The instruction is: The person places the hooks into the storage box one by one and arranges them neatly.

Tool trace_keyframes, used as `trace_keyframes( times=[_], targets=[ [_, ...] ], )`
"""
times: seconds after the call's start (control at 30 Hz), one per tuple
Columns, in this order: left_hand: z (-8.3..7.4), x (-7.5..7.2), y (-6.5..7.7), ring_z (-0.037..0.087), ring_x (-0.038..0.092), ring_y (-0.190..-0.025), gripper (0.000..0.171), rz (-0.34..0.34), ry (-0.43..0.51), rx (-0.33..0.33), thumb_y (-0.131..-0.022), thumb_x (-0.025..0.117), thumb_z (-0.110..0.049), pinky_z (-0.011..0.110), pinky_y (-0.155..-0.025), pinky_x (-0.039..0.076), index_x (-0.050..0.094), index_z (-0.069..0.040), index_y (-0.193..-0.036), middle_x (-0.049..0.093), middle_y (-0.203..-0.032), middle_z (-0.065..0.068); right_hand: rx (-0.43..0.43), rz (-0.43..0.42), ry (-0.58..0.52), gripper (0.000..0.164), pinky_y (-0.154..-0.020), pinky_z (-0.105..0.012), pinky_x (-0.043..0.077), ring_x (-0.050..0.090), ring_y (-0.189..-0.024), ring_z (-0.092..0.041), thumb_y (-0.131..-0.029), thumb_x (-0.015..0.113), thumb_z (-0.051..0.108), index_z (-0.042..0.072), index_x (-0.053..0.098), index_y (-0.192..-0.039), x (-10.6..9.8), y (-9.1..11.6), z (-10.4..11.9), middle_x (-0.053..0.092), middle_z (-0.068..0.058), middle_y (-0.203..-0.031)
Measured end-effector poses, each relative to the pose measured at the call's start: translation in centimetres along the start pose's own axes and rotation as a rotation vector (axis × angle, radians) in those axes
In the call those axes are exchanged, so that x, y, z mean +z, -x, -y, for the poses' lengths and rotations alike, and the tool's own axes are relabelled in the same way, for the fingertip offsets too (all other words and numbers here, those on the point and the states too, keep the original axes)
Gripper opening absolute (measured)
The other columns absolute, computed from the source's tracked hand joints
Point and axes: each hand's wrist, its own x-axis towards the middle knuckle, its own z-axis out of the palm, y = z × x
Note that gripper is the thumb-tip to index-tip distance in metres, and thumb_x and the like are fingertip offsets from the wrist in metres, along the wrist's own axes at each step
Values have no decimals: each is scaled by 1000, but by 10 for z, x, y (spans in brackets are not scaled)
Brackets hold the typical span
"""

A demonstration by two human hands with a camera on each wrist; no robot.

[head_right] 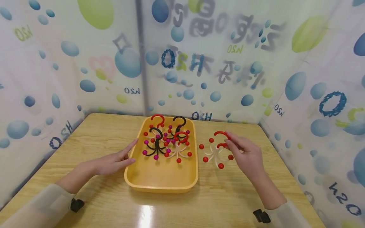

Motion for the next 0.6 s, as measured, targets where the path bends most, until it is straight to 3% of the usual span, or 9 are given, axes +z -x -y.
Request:
trace_keyframes(
  times=[0.13,0.27,0.37,0.6],
  targets=[
    [-1,1,1,52,26,-165,91,0,32,-9,-113,47,-62,70,-130,24,-11,-33,-177,3,-185,20,-101,1,-48,43,-75,-10,57,78,-94,4,-96,78,-8,5,77,-137,2,5,20,79,26,-116],
    [-3,0,3,51,20,-167,91,-5,34,-7,-113,48,-61,69,-131,22,-10,-32,-177,2,-185,19,-200,11,-157,50,-80,-15,60,81,-91,-2,-88,76,-24,-4,76,-134,8,5,36,83,9,-112],
    [-4,0,4,50,16,-168,91,-5,40,-7,-114,48,-61,69,-131,21,-10,-32,-177,1,-185,18,-203,48,-219,52,-83,-20,62,81,-91,-5,-86,75,-27,-6,75,-134,15,4,47,84,1,-109],
    [-2,0,1,50,19,-167,91,-7,27,-2,-114,47,-61,69,-131,22,-10,-31,-177,3,-185,19,-166,151,-248,48,-81,-24,64,81,-94,-5,-93,74,-18,-1,75,-138,39,2,61,84,-5,-111]
  ],
)
